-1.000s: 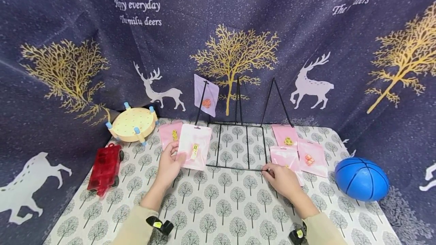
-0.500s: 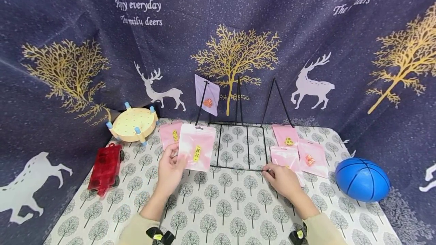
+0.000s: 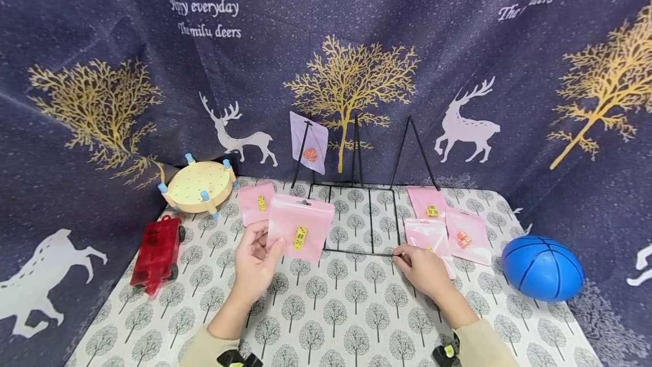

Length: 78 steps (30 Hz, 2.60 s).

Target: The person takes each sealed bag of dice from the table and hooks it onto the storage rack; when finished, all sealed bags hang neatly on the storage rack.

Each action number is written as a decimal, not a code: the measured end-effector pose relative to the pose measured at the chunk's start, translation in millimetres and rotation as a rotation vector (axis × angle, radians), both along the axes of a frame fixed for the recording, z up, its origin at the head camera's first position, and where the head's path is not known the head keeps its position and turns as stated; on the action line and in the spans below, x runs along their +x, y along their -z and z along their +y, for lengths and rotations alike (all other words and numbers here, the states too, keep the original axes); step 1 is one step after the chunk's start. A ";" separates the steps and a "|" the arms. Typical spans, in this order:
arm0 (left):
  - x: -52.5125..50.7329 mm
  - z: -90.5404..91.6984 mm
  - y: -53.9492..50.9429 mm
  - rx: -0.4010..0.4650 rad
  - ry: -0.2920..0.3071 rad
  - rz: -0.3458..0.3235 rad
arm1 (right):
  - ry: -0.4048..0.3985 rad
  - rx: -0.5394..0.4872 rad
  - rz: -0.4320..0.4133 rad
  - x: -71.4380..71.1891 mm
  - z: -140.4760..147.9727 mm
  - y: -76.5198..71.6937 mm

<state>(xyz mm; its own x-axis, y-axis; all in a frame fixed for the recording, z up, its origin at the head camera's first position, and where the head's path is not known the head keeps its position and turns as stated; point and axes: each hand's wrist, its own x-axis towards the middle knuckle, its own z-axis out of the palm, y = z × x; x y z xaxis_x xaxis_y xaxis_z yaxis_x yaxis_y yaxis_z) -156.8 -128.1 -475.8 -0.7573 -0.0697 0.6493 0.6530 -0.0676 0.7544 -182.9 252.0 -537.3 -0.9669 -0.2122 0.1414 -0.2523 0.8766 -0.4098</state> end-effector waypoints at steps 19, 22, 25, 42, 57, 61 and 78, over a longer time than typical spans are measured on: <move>-6.8 3.9 -13.1 0.150 -0.042 0.032 | -0.001 0.008 0.003 -0.4 1.2 2.2; -8.5 4.2 -12.3 0.137 -0.066 -0.002 | -0.002 0.007 0.003 -0.7 1.4 2.8; -10.0 5.3 -11.6 0.131 -0.077 -0.019 | -0.003 0.007 0.002 -1.0 1.4 3.2; -25.4 16.1 -12.7 0.115 -0.105 -0.109 | 0.006 0.008 0.003 0.3 1.9 2.6; -61.7 27.2 -23.0 0.115 -0.128 -0.173 | 0.012 -0.002 -0.017 0.3 2.1 4.1; -76.8 29.1 -25.2 0.112 -0.128 -0.165 | 0.006 -0.005 -0.012 -0.6 1.6 2.2; -107.7 43.4 -62.3 0.071 -0.221 -0.214 | -0.005 -0.002 0.002 -1.9 1.1 1.6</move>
